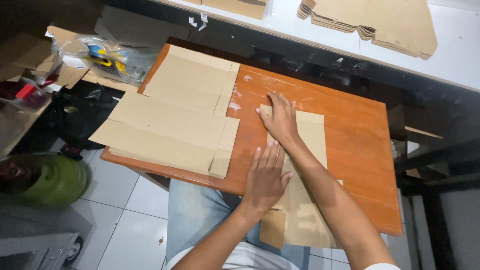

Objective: The person folds flat cardboard sheets into small rectangular boxes by hand on a wooden table. They crease the edges, fold the sides up, and tuck the flaps to form the box shape, repeating the process for multiple units.

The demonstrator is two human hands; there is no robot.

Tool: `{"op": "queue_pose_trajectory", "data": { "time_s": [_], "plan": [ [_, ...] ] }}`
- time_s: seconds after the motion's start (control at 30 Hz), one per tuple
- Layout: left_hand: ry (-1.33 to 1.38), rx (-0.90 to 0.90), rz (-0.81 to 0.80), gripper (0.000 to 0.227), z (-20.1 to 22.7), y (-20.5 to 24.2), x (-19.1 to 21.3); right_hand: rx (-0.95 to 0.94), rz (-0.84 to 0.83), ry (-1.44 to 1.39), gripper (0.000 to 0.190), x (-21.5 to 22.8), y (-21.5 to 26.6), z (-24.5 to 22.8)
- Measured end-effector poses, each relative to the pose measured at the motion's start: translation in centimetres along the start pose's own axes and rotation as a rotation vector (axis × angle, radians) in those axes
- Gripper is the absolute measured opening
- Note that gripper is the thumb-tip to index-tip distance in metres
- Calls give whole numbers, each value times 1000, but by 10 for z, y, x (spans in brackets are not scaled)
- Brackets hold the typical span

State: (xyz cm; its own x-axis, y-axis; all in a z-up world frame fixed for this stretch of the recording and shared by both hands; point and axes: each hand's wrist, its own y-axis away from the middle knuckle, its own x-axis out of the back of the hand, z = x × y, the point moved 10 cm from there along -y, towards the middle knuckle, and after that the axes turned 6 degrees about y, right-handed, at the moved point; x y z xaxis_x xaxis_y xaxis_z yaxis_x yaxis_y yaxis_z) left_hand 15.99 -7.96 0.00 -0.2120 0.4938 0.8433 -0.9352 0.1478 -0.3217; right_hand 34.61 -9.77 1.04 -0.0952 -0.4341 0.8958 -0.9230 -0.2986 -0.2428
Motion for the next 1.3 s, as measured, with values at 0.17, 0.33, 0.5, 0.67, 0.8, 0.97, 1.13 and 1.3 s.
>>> {"op": "queue_pose_trajectory", "data": {
  "time_s": [0.17, 0.33, 0.5, 0.67, 0.8, 0.97, 1.13, 1.3],
  "plan": [
    [-1, 27, -141, 76, 0, -3, -3, 145, 250, 123, 36, 24, 6, 4],
    [48, 40, -75, 76, -3, -2, -5, 276, 171, 32, 19, 21, 22, 7],
    [44, 42, -97, 71, -5, -1, -13, 246, -77, 231, 37, 15, 37, -17],
    [90, 31, -187, 66, -2, -3, -10, 35, -340, 382, 64, 21, 44, -39],
    [49, 94, -416, 73, -2, -4, -6, -19, -335, 394, 89, 21, 41, -42],
    [34, 67, -425, 73, -11, -1, -43, -38, -445, 434, 90, 20, 50, -39],
    [23, 83, -323, 72, -2, -3, -7, -121, -382, 355, 74, 23, 40, -13],
    [4, 52, -210, 72, -2, -3, -6, -182, -279, -35, 60, 51, 32, 33]
  ]
}}
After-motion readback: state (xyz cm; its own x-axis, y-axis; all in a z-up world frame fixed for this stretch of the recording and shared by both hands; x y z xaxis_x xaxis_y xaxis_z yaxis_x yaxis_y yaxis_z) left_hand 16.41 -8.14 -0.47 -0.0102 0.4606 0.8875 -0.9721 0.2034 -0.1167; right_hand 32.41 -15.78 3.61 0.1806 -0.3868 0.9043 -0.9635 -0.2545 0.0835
